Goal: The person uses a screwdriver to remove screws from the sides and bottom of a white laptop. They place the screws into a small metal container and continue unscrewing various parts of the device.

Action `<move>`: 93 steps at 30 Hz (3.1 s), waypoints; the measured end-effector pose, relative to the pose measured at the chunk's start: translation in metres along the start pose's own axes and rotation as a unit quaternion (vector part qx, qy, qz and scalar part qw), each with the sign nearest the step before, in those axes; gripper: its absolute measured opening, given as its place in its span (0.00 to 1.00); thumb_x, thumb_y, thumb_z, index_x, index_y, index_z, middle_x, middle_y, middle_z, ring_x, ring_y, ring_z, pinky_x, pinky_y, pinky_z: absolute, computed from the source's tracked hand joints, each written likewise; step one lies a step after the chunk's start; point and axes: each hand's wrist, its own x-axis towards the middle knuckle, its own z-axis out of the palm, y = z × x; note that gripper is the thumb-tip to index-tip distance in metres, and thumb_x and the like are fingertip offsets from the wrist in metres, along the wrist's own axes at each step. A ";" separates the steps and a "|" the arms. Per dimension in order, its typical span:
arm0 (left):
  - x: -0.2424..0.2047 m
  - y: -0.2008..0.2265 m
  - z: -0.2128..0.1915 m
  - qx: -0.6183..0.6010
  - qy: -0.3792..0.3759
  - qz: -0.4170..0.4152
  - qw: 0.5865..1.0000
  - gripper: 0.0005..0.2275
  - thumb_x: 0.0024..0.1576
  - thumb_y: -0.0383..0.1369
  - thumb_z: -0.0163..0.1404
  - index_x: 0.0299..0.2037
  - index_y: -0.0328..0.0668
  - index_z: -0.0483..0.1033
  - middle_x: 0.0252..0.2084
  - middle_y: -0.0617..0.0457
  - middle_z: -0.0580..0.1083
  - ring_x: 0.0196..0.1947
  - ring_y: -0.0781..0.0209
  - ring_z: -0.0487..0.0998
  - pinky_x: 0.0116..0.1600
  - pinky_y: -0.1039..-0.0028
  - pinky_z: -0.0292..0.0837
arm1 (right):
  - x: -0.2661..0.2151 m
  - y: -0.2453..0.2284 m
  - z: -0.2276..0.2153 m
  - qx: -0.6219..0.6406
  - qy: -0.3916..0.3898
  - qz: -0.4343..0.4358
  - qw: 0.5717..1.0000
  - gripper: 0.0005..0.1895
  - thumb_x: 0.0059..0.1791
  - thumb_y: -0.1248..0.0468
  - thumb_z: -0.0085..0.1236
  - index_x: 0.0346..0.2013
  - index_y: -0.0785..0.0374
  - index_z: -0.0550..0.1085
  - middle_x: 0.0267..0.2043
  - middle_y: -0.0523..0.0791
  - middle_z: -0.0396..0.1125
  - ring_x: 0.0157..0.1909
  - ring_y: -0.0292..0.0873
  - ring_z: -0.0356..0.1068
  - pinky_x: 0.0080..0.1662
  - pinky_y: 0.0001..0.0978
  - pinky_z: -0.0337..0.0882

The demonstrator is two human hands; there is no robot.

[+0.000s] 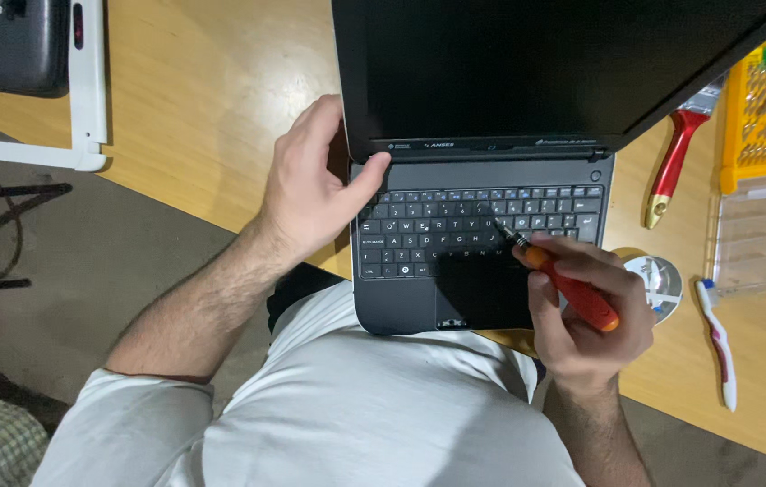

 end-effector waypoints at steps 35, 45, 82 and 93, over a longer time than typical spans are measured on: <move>-0.044 0.071 -0.057 -0.164 0.200 0.098 0.961 0.17 0.80 0.34 0.51 0.70 0.29 0.82 0.66 0.33 0.86 0.62 0.40 0.94 0.71 0.57 0.94 | 0.111 -0.119 0.062 0.002 -0.219 -0.221 0.950 0.12 0.54 0.64 0.72 0.35 0.63 0.73 0.59 0.59 0.83 0.59 0.57 0.94 0.59 0.45 0.97; -0.045 0.070 -0.051 -0.160 0.207 0.104 0.960 0.17 0.80 0.36 0.49 0.69 0.30 0.82 0.63 0.33 0.86 0.57 0.40 0.94 0.64 0.59 0.95 | 0.112 -0.104 0.052 0.060 -0.271 -0.210 0.937 0.20 0.53 0.66 0.79 0.50 0.58 0.73 0.70 0.56 0.80 0.67 0.55 0.94 0.65 0.43 0.98; -0.043 0.070 -0.049 -0.125 0.223 0.108 0.961 0.17 0.79 0.35 0.50 0.67 0.30 0.84 0.61 0.34 0.87 0.54 0.43 0.94 0.61 0.62 0.95 | 0.104 -0.102 0.047 0.378 -0.395 0.207 0.811 0.34 0.60 0.79 0.63 0.83 0.67 0.74 0.30 0.52 0.72 0.23 0.43 0.67 0.37 0.30 0.74; -0.044 0.070 -0.048 -0.073 0.236 0.131 0.960 0.18 0.82 0.39 0.48 0.68 0.31 0.84 0.58 0.36 0.87 0.50 0.46 0.95 0.55 0.63 0.94 | 0.076 -0.127 0.052 -0.208 -0.154 -0.187 0.948 0.07 0.56 0.64 0.76 0.45 0.51 0.84 0.48 0.39 0.85 0.37 0.44 0.79 0.42 0.36 0.78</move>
